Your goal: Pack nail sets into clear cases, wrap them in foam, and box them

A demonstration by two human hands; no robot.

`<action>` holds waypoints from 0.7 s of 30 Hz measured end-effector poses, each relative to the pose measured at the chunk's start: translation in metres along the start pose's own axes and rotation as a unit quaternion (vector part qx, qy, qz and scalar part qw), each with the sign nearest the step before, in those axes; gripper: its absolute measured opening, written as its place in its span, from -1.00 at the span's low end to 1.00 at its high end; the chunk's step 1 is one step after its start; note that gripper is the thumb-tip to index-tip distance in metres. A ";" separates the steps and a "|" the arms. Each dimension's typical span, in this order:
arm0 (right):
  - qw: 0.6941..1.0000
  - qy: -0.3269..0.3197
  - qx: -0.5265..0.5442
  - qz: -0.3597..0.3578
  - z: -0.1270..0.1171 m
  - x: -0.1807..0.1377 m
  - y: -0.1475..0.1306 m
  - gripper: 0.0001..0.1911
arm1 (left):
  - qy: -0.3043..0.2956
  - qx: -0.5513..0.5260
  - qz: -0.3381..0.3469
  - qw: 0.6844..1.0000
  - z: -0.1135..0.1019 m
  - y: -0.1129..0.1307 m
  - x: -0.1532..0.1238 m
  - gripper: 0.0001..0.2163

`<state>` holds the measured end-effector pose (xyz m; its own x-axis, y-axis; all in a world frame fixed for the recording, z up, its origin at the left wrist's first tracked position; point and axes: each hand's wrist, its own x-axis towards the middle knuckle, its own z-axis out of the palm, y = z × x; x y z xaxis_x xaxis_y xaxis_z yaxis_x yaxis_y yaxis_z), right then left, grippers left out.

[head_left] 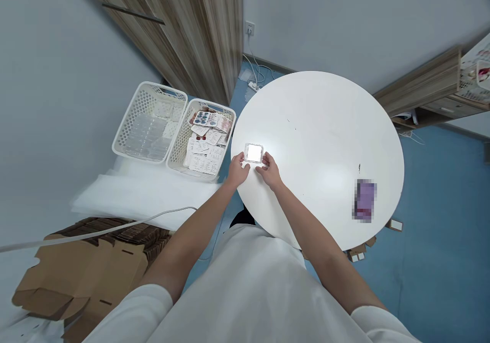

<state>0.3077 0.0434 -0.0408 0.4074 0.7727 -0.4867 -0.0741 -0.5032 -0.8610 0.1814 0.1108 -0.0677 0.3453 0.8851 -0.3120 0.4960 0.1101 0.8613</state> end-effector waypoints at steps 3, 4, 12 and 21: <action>1.000 -0.010 0.015 0.003 -0.002 0.000 0.000 -0.18 | 0.001 -0.003 0.000 1.000 0.001 -0.001 0.000 -0.48; 1.000 -0.012 0.019 0.003 -0.003 0.000 0.000 -0.18 | 0.000 -0.004 0.002 1.000 0.002 -0.001 0.000 -0.47; 1.000 -0.024 0.006 -0.015 -0.017 -0.030 0.019 -0.25 | 0.032 0.025 0.000 0.999 0.002 -0.005 -0.036 -0.47; 0.991 -0.115 -0.056 -0.043 -0.059 -0.127 0.081 -0.57 | 0.022 0.063 -0.088 0.994 -0.004 -0.030 -0.188 -0.64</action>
<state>0.3032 -0.1185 -0.0398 0.1883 0.8763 -0.4434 0.0589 -0.4608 -0.8856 0.0980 -0.0571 -0.0332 0.2102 0.8760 -0.4341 0.6420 0.2112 0.7371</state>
